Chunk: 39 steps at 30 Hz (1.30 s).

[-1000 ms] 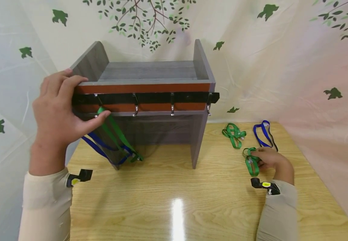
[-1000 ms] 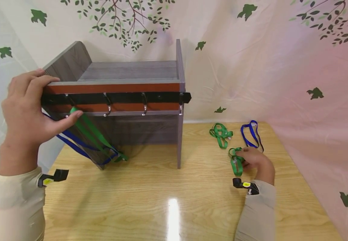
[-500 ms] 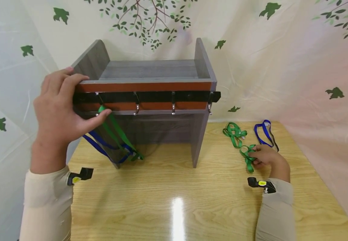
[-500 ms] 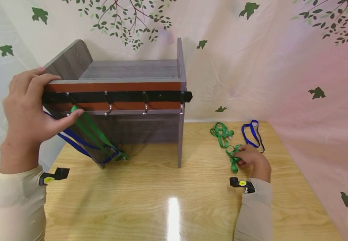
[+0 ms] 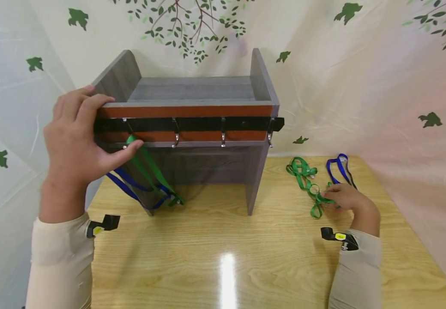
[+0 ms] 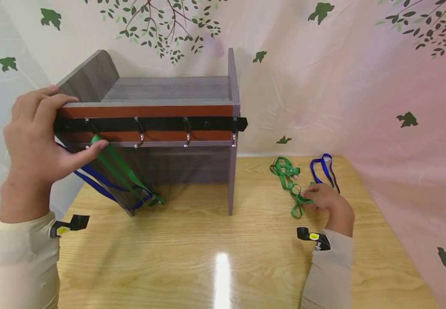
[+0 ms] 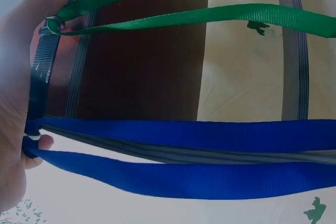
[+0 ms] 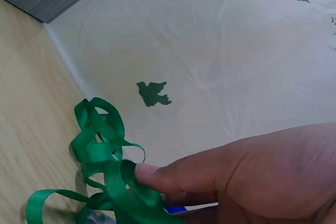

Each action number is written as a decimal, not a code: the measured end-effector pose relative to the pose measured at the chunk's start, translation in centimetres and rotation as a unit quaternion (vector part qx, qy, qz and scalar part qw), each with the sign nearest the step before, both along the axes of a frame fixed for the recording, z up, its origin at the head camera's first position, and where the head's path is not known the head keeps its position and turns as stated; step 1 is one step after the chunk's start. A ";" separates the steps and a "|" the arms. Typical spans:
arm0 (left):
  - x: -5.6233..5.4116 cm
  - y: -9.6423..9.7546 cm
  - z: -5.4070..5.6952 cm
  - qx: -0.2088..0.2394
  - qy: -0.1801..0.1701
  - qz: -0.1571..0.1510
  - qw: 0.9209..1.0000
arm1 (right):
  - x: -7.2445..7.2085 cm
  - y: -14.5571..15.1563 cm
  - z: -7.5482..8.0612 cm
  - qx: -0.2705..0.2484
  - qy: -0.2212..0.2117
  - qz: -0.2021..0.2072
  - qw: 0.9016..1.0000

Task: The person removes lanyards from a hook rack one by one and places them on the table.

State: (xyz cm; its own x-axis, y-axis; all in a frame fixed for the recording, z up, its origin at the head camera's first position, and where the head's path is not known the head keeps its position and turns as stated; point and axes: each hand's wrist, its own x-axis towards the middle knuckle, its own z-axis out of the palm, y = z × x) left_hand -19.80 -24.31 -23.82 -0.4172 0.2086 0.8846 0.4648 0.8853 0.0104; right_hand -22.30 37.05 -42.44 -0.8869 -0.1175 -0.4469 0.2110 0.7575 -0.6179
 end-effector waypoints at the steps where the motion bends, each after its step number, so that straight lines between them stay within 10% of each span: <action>1: 0.0 0.0 0.0 0.000 0.000 0.000 1.000 | 0.0 0.0 0.1 0.008 0.001 0.003 1.000; 23: 0.2 -0.1 0.1 -0.005 -0.007 -0.002 1.000 | 1.9 -0.2 2.8 -0.026 -0.043 0.000 0.999; 39: 0.3 0.1 0.3 0.012 -0.011 -0.013 1.000 | 2.6 -1.6 4.5 0.015 0.104 0.038 0.994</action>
State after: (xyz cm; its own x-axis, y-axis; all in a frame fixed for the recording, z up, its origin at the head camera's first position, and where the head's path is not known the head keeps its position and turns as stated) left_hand -19.54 -24.17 -23.49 -0.4320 0.1978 0.8799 0.4864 0.8727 0.0426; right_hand -19.71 35.46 -37.97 -0.9495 -0.1776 -0.2585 0.0216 0.7852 -0.6189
